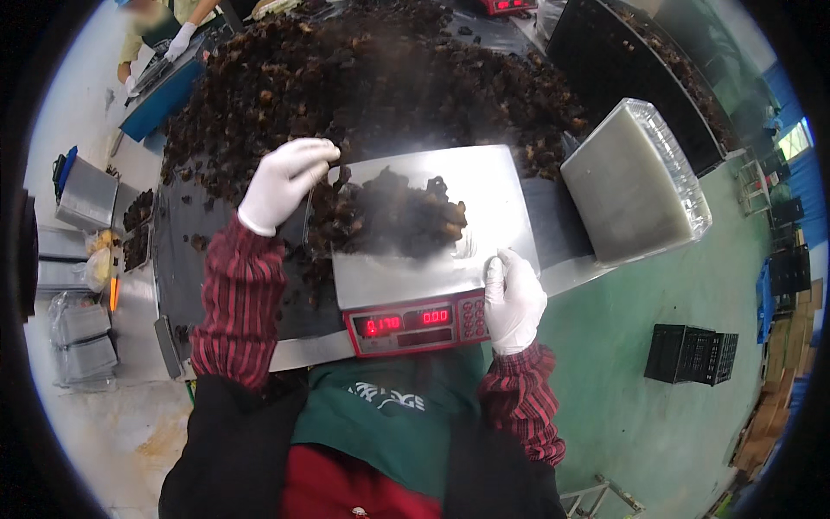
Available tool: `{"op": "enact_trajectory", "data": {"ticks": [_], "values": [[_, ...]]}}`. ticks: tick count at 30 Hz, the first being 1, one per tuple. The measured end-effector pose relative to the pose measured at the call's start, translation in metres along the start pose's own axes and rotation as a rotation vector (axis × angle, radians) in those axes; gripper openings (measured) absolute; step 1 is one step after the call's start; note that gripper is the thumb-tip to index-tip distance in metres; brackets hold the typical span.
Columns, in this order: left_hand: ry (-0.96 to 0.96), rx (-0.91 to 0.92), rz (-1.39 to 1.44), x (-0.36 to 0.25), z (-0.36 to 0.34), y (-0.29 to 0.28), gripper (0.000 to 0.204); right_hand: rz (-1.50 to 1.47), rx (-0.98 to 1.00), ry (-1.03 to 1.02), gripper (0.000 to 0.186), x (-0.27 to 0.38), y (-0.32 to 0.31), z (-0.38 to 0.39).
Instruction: The person scoops dried black fungus from a large pile on a table into a plastic container placed on a digital scale. After reaching a target weight, the person removes the container and repeats the process with a new container.
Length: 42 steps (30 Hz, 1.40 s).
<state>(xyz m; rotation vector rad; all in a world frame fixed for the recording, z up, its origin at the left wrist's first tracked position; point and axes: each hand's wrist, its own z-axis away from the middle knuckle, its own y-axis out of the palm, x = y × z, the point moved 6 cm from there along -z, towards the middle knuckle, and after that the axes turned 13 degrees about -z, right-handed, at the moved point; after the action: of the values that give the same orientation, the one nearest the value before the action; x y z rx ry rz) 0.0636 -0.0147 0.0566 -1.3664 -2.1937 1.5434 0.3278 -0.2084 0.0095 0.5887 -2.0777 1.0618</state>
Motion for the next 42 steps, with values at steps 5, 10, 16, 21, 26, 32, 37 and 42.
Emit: {"op": "enact_trajectory", "data": {"ticks": [5, 10, 16, 21, 26, 32, 37, 42], "values": [[-0.042, 0.162, 0.139, 0.051, -0.024, 0.037, 0.018, -0.147, 0.213, 0.156, 0.022, -0.008, 0.032, 0.013], [-0.22, 0.715, 0.269, 0.045, -0.028, 0.074, 0.026, -0.609, 0.411, 0.6, 0.03, -0.006, 0.07, 0.025], [-0.393, 0.777, 0.42, 0.038, 0.017, 0.066, 0.018, -0.952, 0.31, 0.842, 0.033, 0.008, 0.081, 0.035], [-0.353, 0.285, 0.465, 0.064, 0.051, 0.023, 0.016, -0.81, 0.285, 0.722, 0.026, 0.01, 0.064, 0.027], [-0.424, 0.06, 0.113, 0.095, 0.134, -0.011, 0.011, -0.706, 0.095, 0.606, 0.029, -0.003, 0.027, 0.022], [-0.378, 0.094, -0.476, 0.092, 0.189, 0.043, 0.024, -0.682, 0.079, 0.537, 0.025, -0.014, 0.015, 0.019], [-0.366, -0.113, -0.328, 0.094, 0.17, 0.026, 0.016, -0.603, 0.08, 0.539, 0.025, -0.005, 0.014, 0.018], [-0.243, -0.243, -0.023, 0.01, 0.097, -0.009, 0.021, -0.586, 0.088, 0.517, 0.025, -0.002, 0.02, 0.024]]}}
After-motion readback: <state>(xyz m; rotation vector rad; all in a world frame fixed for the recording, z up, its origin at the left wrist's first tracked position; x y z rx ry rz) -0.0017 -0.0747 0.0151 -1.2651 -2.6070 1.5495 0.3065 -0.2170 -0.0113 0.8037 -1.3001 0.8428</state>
